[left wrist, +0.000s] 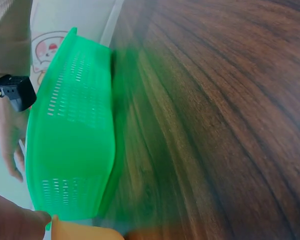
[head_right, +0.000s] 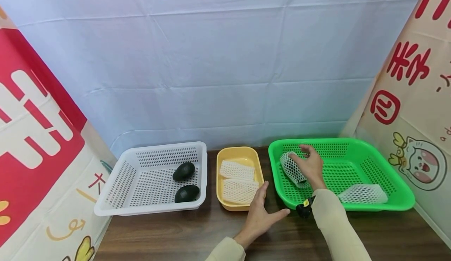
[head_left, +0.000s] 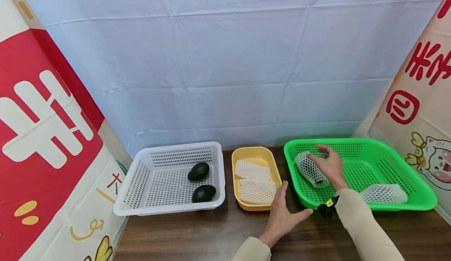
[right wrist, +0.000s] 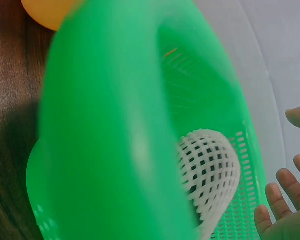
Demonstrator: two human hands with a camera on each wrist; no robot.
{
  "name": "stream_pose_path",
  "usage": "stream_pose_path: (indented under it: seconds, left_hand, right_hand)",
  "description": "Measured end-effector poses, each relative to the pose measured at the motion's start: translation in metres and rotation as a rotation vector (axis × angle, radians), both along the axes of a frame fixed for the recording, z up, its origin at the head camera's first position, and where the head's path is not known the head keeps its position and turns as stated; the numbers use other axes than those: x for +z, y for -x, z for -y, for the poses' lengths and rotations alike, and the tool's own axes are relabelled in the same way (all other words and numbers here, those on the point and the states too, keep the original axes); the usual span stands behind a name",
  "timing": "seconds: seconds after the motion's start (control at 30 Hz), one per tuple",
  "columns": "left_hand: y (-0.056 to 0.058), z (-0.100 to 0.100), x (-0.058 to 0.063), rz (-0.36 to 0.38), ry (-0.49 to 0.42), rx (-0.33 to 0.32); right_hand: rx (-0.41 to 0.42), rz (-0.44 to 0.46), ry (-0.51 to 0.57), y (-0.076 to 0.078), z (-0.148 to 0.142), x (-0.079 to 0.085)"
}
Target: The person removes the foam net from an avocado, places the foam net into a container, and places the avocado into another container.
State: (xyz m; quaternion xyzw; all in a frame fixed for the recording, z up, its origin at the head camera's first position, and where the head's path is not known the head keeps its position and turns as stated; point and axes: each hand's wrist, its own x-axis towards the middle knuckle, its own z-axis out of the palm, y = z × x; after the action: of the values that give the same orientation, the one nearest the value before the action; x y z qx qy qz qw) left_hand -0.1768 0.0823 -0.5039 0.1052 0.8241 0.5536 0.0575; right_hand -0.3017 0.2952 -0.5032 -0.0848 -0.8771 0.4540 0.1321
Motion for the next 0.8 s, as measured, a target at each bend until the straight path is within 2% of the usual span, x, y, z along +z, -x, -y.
stream_pose_path:
  seconds: [0.03, 0.07, 0.13, 0.17, 0.27, 0.3, 0.8]
  left_hand:
    - [0.001, -0.001, 0.0, 0.002, -0.002, -0.001]
    - [0.001, -0.001, 0.0, 0.005, -0.002, -0.004]
    - [0.001, -0.002, 0.001, 0.004, -0.009, -0.015]
    - [0.001, -0.003, 0.001, 0.004, -0.013, -0.02]
    - [0.002, -0.004, 0.001, 0.001, -0.013, -0.037]
    - [0.003, -0.005, 0.001, 0.002, -0.014, -0.043]
    - [0.007, -0.012, -0.002, 0.019, -0.029, -0.08]
  right_hand:
    - [-0.015, -0.01, -0.017, 0.009, -0.008, -0.016]
    - [0.008, -0.019, 0.019, 0.011, -0.013, -0.021]
    - [-0.023, -0.049, -0.018, 0.029, -0.028, -0.053]
    - [-0.034, -0.052, -0.026, 0.034, -0.032, -0.061]
    - [-0.037, -0.045, -0.021, 0.032, -0.03, -0.058]
    - [-0.074, -0.043, -0.07, 0.04, -0.033, -0.069]
    - [-0.02, 0.042, -0.032, 0.052, -0.041, -0.065]
